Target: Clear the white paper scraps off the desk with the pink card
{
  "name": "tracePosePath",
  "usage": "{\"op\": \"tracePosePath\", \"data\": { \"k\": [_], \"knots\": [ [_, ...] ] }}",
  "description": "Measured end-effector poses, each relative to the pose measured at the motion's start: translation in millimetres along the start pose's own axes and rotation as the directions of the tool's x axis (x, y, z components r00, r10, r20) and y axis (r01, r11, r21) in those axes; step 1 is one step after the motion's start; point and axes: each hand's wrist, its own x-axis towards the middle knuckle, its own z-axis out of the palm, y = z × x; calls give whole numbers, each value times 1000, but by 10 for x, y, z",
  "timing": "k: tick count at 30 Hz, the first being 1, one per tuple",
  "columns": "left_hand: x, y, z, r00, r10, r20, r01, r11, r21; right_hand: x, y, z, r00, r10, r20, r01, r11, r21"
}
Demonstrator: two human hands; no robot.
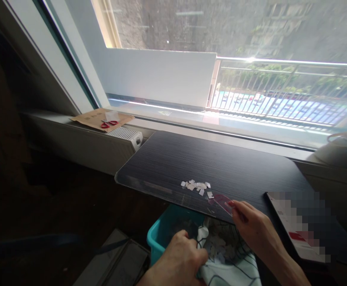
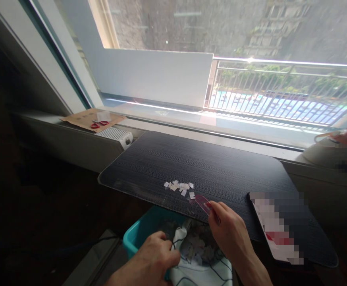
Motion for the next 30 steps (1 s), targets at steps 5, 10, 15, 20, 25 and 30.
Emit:
{"op": "tracePosePath", "data": {
  "k": [5,10,15,20,25,30],
  "knots": [
    [53,35,-29,999,32,14,-31,999,-14,-56,-104,51,996,-71,52,68,996,55],
    [62,58,-58,998,53,33,-53,999,-4,41,-27,93,999,-24,-21,25,999,23],
    [57,67,-60,999,42,32,-42,999,-1,34,-30,108,999,-40,3,40,999,-6],
    [77,94,-67,998,52,30,-52,999,8,-27,-138,95,990,-101,102,98,995,36],
    [111,117,-66,997,73,30,-74,997,14,-20,-104,118,996,-65,53,62,996,63],
    [81,146,-113,998,62,32,-62,998,25,-87,-255,138,983,-130,131,112,984,137]
  ]
}}
